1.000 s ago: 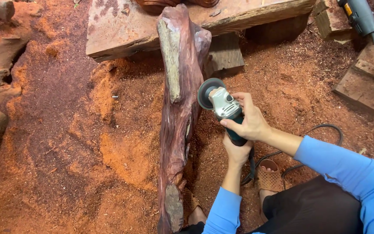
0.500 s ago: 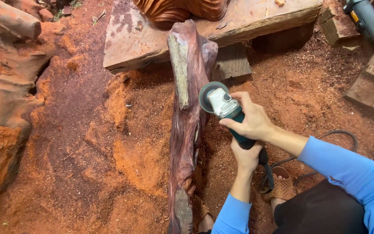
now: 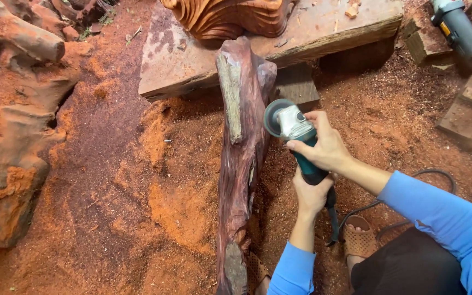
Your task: Sanding and shaping a large piece of wood using a handheld angle grinder in a workshop.
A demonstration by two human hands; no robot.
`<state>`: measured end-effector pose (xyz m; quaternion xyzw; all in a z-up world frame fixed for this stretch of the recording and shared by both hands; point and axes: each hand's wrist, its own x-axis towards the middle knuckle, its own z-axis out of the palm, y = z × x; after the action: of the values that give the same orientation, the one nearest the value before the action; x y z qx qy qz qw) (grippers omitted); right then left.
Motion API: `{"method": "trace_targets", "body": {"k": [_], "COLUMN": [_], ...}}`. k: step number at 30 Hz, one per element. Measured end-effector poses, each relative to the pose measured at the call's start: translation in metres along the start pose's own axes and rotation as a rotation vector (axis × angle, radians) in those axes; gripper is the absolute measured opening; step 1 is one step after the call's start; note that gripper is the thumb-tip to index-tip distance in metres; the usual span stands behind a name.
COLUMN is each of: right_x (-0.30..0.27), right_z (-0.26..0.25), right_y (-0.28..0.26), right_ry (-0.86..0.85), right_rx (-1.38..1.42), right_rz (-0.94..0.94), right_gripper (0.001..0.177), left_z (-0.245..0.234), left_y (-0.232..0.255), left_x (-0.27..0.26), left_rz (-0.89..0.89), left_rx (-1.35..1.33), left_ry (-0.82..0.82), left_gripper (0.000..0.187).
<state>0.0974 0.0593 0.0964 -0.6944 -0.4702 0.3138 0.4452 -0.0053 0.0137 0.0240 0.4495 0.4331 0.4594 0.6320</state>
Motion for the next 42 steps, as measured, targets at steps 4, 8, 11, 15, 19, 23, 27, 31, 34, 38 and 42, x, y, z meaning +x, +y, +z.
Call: {"method": "trace_targets", "body": {"k": [4, 8, 11, 15, 19, 23, 27, 31, 34, 38, 42], "right_x": [0.004, 0.003, 0.008, 0.017, 0.02, 0.027, 0.039, 0.037, 0.039, 0.029, 0.017], "right_z": [0.0, 0.007, 0.006, 0.007, 0.007, 0.011, 0.011, 0.007, 0.008, 0.007, 0.011], "right_y": [0.003, -0.022, -0.024, -0.009, -0.022, -0.039, -0.027, -0.024, -0.021, -0.031, -0.025], "right_ry": [0.052, -0.002, -0.015, 0.023, 0.056, 0.031, 0.045, 0.056, 0.09, 0.067, 0.004], "right_rx": [0.055, 0.018, 0.0, 0.004, 0.002, 0.003, 0.014, 0.025, 0.035, 0.025, -0.038], "right_rz": [0.027, -0.056, -0.073, -0.047, -0.024, -0.088, -0.047, -0.001, 0.038, 0.036, -0.005], "right_gripper": [0.08, 0.079, 0.079, 0.075, 0.078, 0.074, 0.077, 0.077, 0.078, 0.08, 0.081], "left_z": [0.002, -0.002, -0.002, 0.003, -0.002, -0.007, -0.005, -0.003, 0.0, -0.001, -0.003], "left_y": [0.001, 0.0, 0.007, 0.025, 0.021, 0.022, 0.034, 0.042, 0.054, 0.037, 0.028], "left_x": [0.003, 0.008, 0.012, 0.01, 0.018, 0.033, 0.038, 0.034, 0.031, 0.027, 0.014], "left_rz": [0.017, 0.028, 0.032, 0.022, 0.061, 0.071, 0.033, -0.013, -0.017, -0.013, 0.0], "left_rx": [0.028, -0.004, -0.017, -0.019, -0.022, -0.015, 0.007, 0.037, 0.047, 0.066, -0.048], "left_ry": [-0.005, 0.053, 0.062, 0.026, -0.009, 0.019, 0.014, 0.025, -0.014, 0.035, 0.089], "left_gripper": [0.037, 0.04, 0.042, 0.04, 0.037, 0.038, 0.034, 0.033, 0.032, 0.033, 0.035]}}
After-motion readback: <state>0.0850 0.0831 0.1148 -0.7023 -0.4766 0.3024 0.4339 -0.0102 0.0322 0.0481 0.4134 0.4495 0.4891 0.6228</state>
